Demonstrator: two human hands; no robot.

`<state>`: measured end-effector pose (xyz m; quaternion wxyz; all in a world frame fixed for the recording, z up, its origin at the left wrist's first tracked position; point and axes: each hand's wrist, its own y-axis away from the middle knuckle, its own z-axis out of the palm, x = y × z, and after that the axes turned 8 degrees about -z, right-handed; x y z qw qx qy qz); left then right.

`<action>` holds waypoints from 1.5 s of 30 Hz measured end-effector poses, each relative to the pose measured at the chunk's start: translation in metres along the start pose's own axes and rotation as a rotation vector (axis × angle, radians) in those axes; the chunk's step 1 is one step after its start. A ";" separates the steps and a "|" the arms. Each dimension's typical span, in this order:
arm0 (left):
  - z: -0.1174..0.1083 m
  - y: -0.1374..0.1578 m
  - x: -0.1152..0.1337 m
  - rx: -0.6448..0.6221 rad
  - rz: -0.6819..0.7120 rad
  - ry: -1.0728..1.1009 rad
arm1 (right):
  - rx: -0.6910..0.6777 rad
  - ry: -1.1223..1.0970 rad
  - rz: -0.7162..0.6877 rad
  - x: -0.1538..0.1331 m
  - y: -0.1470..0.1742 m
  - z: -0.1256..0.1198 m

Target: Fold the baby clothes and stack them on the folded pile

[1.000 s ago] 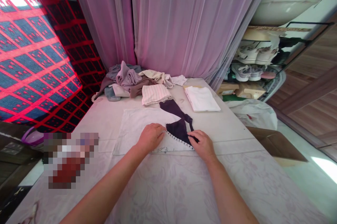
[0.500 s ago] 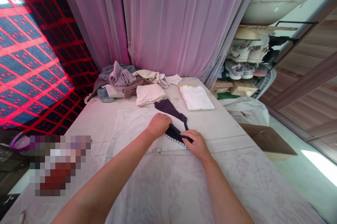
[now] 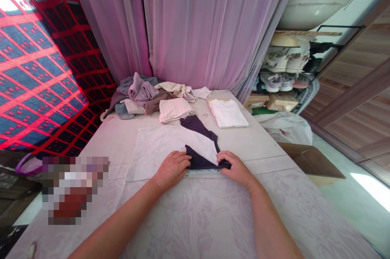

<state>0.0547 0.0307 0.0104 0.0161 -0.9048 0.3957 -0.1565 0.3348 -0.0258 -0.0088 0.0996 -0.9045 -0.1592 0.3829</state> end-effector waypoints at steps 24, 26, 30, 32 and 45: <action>-0.014 -0.047 0.006 -0.043 -0.688 0.242 | -0.013 0.084 0.067 -0.009 -0.002 0.002; -0.012 -0.054 0.004 -0.054 -0.671 0.279 | -0.030 0.094 0.079 -0.010 -0.001 0.001; -0.006 -0.058 -0.005 -0.074 -0.633 0.343 | -0.048 0.075 0.074 -0.006 -0.001 0.001; -0.004 -0.057 -0.008 -0.068 -0.637 0.337 | -0.054 0.067 0.067 -0.003 -0.001 0.002; 0.007 -0.031 0.009 0.126 -0.277 -0.003 | 0.141 0.167 -0.027 -0.010 -0.006 0.006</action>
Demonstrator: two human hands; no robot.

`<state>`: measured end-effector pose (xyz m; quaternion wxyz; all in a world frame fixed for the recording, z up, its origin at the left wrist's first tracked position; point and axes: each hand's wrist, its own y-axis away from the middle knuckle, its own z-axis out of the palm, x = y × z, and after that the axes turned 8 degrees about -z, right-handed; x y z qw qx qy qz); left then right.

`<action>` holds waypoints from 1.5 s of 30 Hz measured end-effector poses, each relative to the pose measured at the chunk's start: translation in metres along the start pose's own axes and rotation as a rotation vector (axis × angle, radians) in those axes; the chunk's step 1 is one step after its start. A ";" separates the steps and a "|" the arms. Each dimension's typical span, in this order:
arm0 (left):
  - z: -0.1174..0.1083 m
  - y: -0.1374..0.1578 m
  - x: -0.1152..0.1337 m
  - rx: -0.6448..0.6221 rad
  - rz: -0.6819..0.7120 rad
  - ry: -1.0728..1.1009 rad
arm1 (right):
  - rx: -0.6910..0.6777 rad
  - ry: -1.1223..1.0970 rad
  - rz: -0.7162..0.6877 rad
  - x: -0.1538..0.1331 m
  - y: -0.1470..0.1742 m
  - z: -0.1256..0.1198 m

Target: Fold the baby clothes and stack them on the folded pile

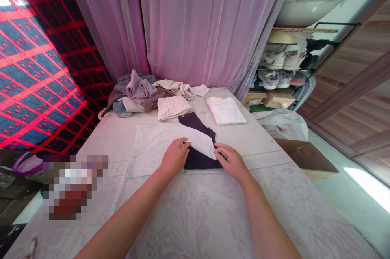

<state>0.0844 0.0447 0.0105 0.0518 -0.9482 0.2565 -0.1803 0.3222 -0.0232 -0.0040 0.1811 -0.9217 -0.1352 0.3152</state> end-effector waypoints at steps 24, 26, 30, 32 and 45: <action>0.022 0.019 -0.002 -0.162 0.087 -0.130 | 0.279 0.091 0.162 0.013 0.036 0.008; 0.023 0.019 -0.001 -0.141 0.084 -0.117 | 0.256 0.125 0.076 0.007 0.036 0.012; 0.024 0.021 -0.005 -0.055 0.085 -0.027 | 0.200 0.247 0.043 -0.002 0.032 0.024; 0.024 0.023 -0.009 0.027 0.053 0.050 | 0.187 0.263 0.063 -0.004 0.029 0.026; 0.015 0.023 -0.011 0.141 -0.031 0.171 | 0.166 0.270 0.031 -0.006 0.031 0.021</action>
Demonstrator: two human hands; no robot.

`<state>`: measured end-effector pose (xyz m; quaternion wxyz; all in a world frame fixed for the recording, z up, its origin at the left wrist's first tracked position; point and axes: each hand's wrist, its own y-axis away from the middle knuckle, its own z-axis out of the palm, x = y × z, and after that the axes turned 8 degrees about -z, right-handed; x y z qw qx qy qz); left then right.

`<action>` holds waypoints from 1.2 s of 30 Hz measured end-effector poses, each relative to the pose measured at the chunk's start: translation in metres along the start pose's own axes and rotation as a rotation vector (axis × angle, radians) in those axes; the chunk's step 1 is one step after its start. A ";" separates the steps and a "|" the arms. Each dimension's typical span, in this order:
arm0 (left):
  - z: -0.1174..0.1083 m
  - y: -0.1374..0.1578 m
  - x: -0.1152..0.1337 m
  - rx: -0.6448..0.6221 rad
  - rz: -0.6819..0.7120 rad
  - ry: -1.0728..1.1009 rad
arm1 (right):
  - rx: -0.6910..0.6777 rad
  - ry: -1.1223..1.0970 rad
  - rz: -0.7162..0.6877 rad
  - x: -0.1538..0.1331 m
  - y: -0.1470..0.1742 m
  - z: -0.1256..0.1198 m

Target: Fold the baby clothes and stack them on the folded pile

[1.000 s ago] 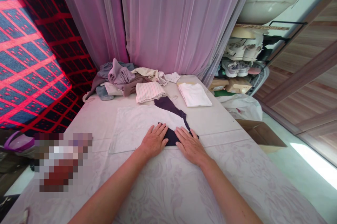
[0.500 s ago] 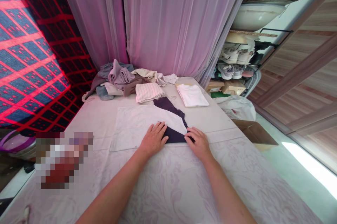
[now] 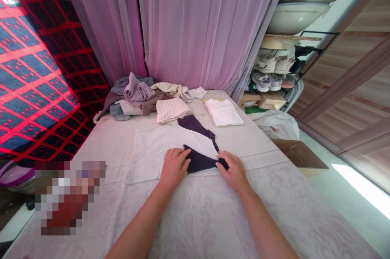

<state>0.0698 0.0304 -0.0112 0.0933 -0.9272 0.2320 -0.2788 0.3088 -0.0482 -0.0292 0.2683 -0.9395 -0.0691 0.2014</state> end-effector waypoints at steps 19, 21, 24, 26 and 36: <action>0.003 -0.013 -0.001 -0.054 -0.140 0.062 | -0.125 -0.016 -0.060 -0.009 -0.001 -0.006; 0.001 -0.009 0.002 -0.020 -0.092 0.025 | -0.110 -0.021 -0.066 -0.010 -0.002 -0.007; -0.006 -0.003 0.008 -0.081 0.039 -0.046 | -0.109 -0.013 -0.075 -0.011 -0.002 -0.007; -0.011 0.001 0.011 -0.155 0.105 -0.079 | -0.120 0.001 -0.067 -0.012 -0.002 -0.007; -0.019 0.013 0.015 -0.167 0.108 -0.060 | -0.107 -0.021 -0.089 -0.010 -0.003 -0.007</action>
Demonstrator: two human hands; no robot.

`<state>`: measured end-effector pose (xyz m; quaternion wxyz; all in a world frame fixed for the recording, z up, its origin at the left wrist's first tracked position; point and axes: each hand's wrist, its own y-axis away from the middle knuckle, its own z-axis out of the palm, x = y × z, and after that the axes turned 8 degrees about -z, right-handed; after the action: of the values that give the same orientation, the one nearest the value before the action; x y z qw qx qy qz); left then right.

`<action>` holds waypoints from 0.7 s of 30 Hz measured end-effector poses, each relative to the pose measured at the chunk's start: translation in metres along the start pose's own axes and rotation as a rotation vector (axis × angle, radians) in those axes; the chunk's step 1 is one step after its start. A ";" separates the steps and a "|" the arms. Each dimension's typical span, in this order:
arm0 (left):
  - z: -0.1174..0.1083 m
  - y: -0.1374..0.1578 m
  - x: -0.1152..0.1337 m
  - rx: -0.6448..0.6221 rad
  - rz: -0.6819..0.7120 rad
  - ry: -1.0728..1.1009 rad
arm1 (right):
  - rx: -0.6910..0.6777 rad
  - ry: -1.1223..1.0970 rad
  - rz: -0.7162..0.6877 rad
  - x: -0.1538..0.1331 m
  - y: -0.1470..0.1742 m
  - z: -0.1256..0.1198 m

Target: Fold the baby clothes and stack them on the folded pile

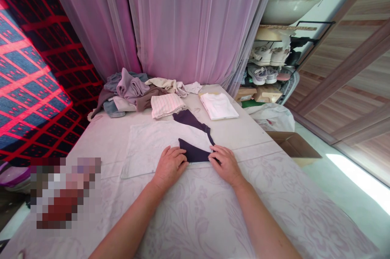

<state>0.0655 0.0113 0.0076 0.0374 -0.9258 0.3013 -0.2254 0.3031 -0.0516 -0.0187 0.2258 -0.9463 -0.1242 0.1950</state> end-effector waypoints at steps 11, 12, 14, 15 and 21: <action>0.017 -0.015 0.005 -0.037 -0.014 -0.112 | -0.285 0.021 -0.116 -0.031 -0.002 0.002; 0.020 -0.016 0.004 -0.044 -0.013 -0.136 | -0.326 0.026 -0.114 -0.034 -0.002 0.003; 0.026 -0.016 0.002 -0.042 -0.007 -0.166 | -0.370 0.040 -0.093 -0.035 0.000 0.006; 0.028 -0.015 0.001 -0.035 -0.002 -0.174 | -0.377 0.046 -0.080 -0.035 0.001 0.006; 0.025 -0.011 0.000 0.015 0.012 -0.128 | -0.360 0.035 -0.056 -0.033 0.002 0.004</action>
<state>0.0831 0.0186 -0.0126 0.0651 -0.9362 0.3020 -0.1677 0.2720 -0.0627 -0.0122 0.0603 -0.9709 -0.1796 0.1467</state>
